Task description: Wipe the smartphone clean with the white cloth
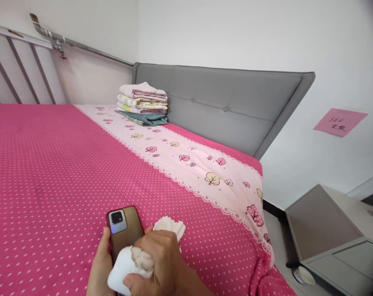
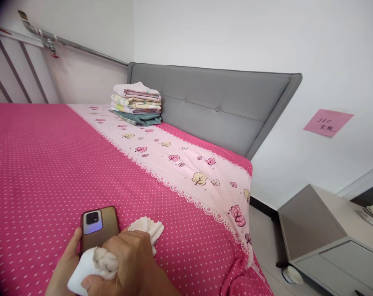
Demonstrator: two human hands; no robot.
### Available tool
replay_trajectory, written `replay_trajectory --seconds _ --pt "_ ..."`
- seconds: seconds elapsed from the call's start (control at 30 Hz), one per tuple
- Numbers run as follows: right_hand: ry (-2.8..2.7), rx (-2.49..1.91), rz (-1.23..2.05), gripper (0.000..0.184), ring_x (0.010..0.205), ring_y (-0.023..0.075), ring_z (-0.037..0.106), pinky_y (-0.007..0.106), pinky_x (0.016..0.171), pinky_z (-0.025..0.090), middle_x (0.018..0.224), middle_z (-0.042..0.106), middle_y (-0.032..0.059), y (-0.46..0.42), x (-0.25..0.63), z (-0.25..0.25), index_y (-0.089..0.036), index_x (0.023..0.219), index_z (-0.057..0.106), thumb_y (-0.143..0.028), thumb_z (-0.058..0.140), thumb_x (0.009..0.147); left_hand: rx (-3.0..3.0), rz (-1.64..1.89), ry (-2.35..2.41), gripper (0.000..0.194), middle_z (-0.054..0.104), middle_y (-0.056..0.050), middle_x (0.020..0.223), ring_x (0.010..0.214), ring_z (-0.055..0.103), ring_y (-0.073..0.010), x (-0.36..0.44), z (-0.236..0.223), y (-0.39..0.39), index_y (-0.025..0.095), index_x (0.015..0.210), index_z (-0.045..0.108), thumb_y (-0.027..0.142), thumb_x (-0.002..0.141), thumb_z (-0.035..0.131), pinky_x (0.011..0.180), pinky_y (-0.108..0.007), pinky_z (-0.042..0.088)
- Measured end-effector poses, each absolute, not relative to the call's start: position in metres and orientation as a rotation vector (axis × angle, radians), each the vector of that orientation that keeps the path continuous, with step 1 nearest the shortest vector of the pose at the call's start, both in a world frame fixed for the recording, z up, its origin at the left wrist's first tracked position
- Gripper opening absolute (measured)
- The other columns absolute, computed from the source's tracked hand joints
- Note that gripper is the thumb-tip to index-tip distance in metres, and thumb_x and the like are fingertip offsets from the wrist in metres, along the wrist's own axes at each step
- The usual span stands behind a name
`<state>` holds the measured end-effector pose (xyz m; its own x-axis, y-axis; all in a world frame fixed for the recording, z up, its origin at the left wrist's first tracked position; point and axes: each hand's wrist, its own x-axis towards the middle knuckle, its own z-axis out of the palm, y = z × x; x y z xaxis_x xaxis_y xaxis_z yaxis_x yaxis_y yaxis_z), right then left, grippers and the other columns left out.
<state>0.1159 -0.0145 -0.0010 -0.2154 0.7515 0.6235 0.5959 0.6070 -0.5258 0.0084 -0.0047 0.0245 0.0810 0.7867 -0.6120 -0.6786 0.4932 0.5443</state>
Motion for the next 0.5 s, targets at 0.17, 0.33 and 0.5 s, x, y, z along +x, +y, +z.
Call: replay_trajectory --seconds 0.17,0.33,0.5 --pt "-1.933 -1.084 0.202 0.055 0.048 0.0139 0.050 0.029 0.049 0.035 0.052 0.051 -0.0002 -0.0144 0.1163 -0.0008 -0.022 0.062 0.048 -0.071 0.025 0.073 0.140 1.089 1.005 0.053 0.072 -0.014 0.076 0.073 0.069 -0.0312 0.0086 0.0251 -0.0047 0.005 0.109 0.062 0.048 0.088 0.039 0.071 -0.047 0.055" --pt "-1.958 -1.109 0.183 0.054 0.048 0.0146 0.050 0.029 0.049 0.036 0.051 0.050 -0.0005 -0.0146 0.1165 -0.0029 -0.022 0.063 0.048 -0.072 0.028 0.072 0.072 1.085 0.998 0.052 0.072 -0.013 0.077 0.073 0.069 -0.0315 0.0107 0.0310 -0.0060 0.006 0.111 0.062 0.047 0.087 0.041 0.071 -0.047 0.055" --pt "-1.928 -1.072 0.205 0.057 0.048 0.0147 0.051 0.029 0.048 0.035 0.053 0.052 0.0004 -0.0152 0.1175 0.0013 -0.022 0.065 0.051 -0.072 0.024 0.074 0.105 1.086 1.011 0.054 0.072 -0.015 0.076 0.075 0.069 -0.0323 0.0106 0.0297 -0.0060 0.005 0.109 0.062 0.049 0.087 0.040 0.072 -0.048 0.055"
